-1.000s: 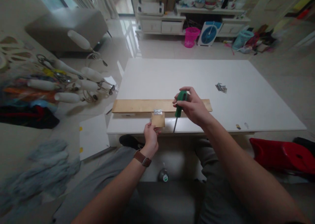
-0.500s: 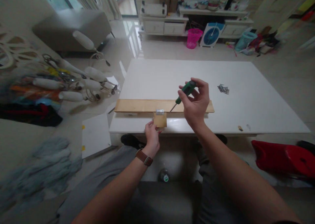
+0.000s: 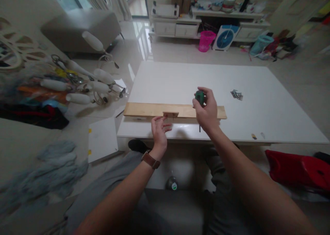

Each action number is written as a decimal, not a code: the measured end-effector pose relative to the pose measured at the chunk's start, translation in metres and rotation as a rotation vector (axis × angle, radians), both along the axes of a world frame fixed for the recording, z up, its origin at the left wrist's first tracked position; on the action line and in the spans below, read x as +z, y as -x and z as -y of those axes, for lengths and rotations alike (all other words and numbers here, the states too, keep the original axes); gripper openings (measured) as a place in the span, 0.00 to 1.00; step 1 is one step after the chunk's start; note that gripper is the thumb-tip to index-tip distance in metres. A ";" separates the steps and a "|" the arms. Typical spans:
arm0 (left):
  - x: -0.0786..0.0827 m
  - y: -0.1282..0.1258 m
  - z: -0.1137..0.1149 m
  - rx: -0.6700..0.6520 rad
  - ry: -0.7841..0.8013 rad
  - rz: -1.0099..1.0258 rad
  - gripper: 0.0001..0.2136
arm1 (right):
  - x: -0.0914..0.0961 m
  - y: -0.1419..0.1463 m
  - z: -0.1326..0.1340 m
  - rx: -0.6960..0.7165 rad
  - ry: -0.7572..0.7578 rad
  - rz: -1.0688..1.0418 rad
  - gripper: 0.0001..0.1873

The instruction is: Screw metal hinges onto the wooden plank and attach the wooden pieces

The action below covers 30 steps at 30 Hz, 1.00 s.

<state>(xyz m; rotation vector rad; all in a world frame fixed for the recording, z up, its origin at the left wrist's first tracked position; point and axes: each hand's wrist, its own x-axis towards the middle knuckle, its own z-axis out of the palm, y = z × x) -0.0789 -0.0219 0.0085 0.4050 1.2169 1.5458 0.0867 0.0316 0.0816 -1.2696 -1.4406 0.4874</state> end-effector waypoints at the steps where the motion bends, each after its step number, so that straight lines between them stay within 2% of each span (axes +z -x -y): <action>1: 0.000 0.001 0.000 -0.011 -0.004 -0.006 0.11 | 0.000 0.000 0.000 0.015 0.019 0.017 0.19; 8: 0.003 0.005 -0.001 -0.119 -0.032 -0.051 0.10 | 0.007 0.000 0.007 0.052 0.183 0.155 0.14; 12: 0.004 0.006 -0.001 -0.124 -0.048 -0.062 0.09 | 0.007 0.001 0.010 0.103 0.247 0.275 0.09; 16: 0.000 0.004 -0.001 -0.085 -0.036 -0.088 0.08 | 0.000 0.002 0.011 0.202 0.332 0.443 0.07; 22: -0.006 0.000 0.005 -0.015 0.128 -0.100 0.07 | -0.007 0.007 0.017 0.352 0.443 0.704 0.13; 26: -0.011 -0.005 0.010 -0.034 0.248 0.014 0.09 | -0.007 0.012 0.022 0.430 0.516 0.844 0.17; 30: -0.013 -0.007 0.014 -0.061 0.272 0.074 0.12 | -0.007 0.015 0.024 0.451 0.557 0.902 0.21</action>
